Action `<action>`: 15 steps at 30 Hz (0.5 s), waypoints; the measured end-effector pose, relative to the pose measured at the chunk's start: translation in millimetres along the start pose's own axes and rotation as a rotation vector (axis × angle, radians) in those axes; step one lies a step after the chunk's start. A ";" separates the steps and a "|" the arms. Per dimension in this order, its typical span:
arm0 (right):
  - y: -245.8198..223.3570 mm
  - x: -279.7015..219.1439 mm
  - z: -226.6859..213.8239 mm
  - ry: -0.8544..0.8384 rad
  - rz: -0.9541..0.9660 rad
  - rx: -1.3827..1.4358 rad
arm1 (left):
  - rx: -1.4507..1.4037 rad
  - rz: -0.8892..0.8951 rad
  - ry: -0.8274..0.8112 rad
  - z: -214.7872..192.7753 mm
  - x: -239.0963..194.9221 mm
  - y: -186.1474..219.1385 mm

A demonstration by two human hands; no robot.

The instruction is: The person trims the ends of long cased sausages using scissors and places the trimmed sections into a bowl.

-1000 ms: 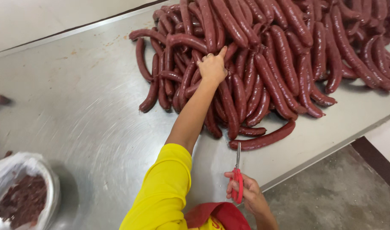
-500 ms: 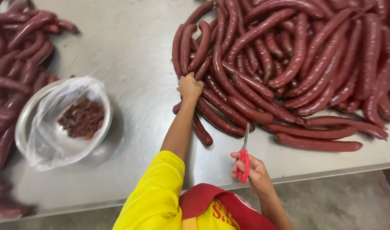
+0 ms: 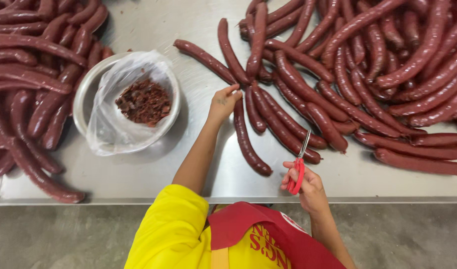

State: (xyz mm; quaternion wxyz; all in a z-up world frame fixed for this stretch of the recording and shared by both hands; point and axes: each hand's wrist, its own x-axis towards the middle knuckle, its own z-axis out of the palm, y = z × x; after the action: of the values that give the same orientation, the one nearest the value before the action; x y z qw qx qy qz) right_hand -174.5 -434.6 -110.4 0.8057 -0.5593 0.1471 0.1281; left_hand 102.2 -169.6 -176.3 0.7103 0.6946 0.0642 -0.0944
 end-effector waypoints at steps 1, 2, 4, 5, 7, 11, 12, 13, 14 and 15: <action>0.4 3.6 5.7 -0.010 0.007 -0.005 | 0.253 0.124 0.103 -15.9 -17.3 -6.8; 1.5 6.5 10.4 0.005 0.007 -0.044 | 0.509 0.242 0.203 -26.8 -39.9 -10.6; 5.1 14.0 21.3 0.012 0.009 -0.085 | 0.573 0.099 0.202 -17.9 -87.2 -13.3; 7.1 19.9 28.8 0.034 -0.020 -0.083 | 0.591 0.138 0.193 -9.7 -108.2 -11.2; 9.3 25.7 42.2 0.052 -0.046 -0.083 | 0.661 0.115 0.146 9.9 -133.7 -4.6; 2.4 32.9 66.4 -0.027 -0.103 -0.065 | 0.678 0.150 0.189 26.3 -129.0 -12.5; 1.8 32.8 71.1 -0.039 -0.109 -0.059 | 0.675 0.149 0.191 16.9 -126.6 -21.5; 2.7 32.1 75.6 -0.040 -0.108 -0.062 | 0.546 0.037 0.097 2.1 -124.2 -30.2; 3.2 33.8 79.4 -0.015 -0.078 -0.051 | 0.419 -0.065 0.000 -13.0 -119.9 -35.2; 3.5 35.7 81.3 0.011 -0.049 -0.039 | 0.224 -0.078 -0.010 -26.4 -122.4 -38.8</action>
State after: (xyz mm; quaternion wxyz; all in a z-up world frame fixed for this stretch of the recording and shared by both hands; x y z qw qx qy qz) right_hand -135.2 -355.5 -100.1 0.7967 -0.5791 0.1352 0.1084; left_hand -24.7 -138.5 -187.7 0.6244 0.7660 0.0766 -0.1321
